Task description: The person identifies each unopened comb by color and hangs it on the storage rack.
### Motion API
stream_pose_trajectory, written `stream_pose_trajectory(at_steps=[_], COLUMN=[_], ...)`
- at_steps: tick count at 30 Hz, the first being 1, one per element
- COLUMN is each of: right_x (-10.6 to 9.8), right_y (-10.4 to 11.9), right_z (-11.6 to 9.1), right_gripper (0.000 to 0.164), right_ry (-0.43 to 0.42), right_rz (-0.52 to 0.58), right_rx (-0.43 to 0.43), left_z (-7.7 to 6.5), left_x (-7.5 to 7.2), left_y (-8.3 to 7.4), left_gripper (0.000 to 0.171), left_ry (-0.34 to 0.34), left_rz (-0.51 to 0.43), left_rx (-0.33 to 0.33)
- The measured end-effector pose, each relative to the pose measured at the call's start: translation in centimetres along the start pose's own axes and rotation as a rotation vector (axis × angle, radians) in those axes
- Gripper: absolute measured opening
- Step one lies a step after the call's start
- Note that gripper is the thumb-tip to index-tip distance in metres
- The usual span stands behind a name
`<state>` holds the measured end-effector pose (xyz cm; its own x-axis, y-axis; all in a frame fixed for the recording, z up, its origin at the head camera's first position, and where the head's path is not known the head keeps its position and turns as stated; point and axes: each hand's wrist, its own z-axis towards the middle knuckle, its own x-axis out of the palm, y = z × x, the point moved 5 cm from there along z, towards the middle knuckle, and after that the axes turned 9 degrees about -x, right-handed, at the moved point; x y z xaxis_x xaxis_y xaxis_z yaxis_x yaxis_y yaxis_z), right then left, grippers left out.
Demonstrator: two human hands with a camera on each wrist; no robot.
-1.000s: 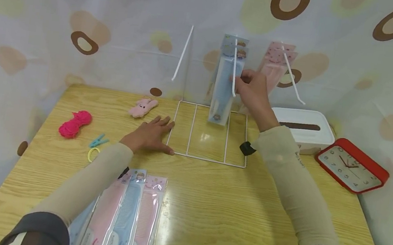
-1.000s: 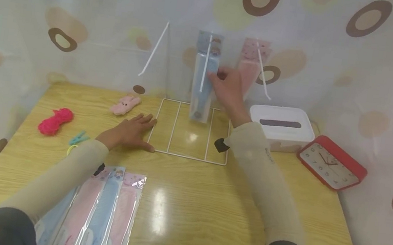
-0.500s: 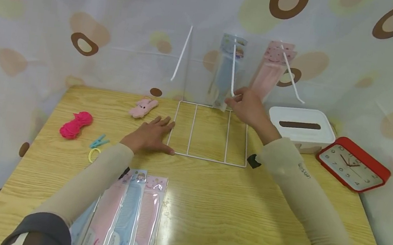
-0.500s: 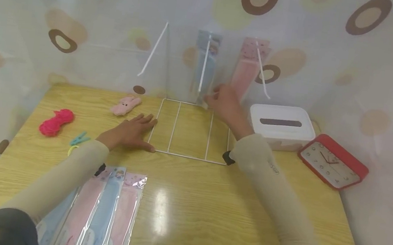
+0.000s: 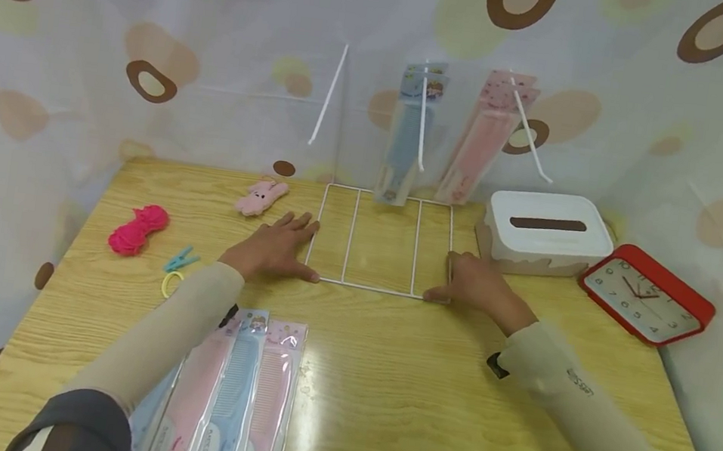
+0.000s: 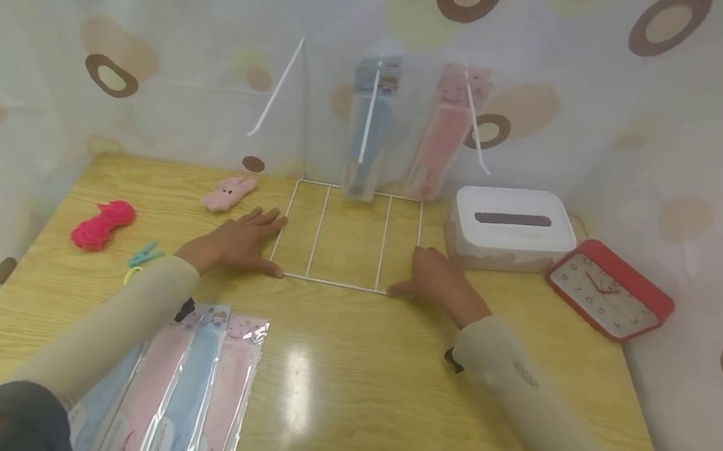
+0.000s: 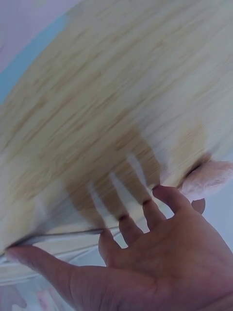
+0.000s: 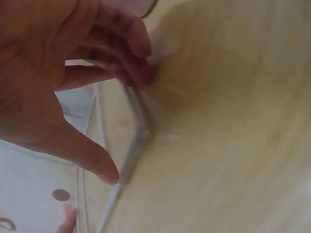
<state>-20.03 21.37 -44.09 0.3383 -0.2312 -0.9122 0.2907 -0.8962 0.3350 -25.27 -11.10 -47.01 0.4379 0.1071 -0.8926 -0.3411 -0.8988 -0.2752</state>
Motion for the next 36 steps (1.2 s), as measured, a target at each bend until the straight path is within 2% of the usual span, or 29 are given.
stream_pose_trajectory(at_steps=[3, 7, 12, 19, 24, 28, 32, 36], right_x=[0.9, 1.3, 1.4, 1.6, 1.4, 1.4, 1.8, 2.1], right_y=[-0.6, -0.9, -0.8, -0.7, -0.9, -1.2, -1.6, -1.7], right_z=[-0.4, -0.8, -0.8, -0.8, -0.8, -1.1, -0.8, 0.0], right_gripper=[0.053, 0.050, 0.050, 0.051, 0.051, 0.051, 0.051, 0.052], right_ry=[-0.042, -0.088, -0.106, -0.087, -0.103, -0.108, -0.095, -0.090], right_rz=[0.042, 0.096, 0.122, 0.123, 0.129, 0.136, 0.158, 0.193], right_rx=[-0.038, -0.042, -0.036, -0.034, -0.049, -0.049, -0.034, -0.025], left_z=[-0.3, -0.7, -2.2, -6.6, -10.2, -12.3, -13.2, -12.8], left_x=[0.0, 0.0, 0.5, 2.8, 3.9, 4.4, 4.9, 5.0], left_y=[-0.1, -0.3, -0.3, -0.7, -2.1, -3.2, -3.5, -3.0], left_gripper=[0.109, 0.106, 0.102, 0.102, 0.105, 0.105, 0.101, 0.095], left_ry=[-0.007, -0.015, -0.008, 0.046, 0.066, 0.074, 0.051, 0.002], left_rz=[-0.026, -0.048, -0.076, -0.058, -0.037, -0.013, 0.027, 0.023], left_rx=[-0.005, -0.006, -0.002, 0.007, 0.045, 0.082, 0.096, 0.077])
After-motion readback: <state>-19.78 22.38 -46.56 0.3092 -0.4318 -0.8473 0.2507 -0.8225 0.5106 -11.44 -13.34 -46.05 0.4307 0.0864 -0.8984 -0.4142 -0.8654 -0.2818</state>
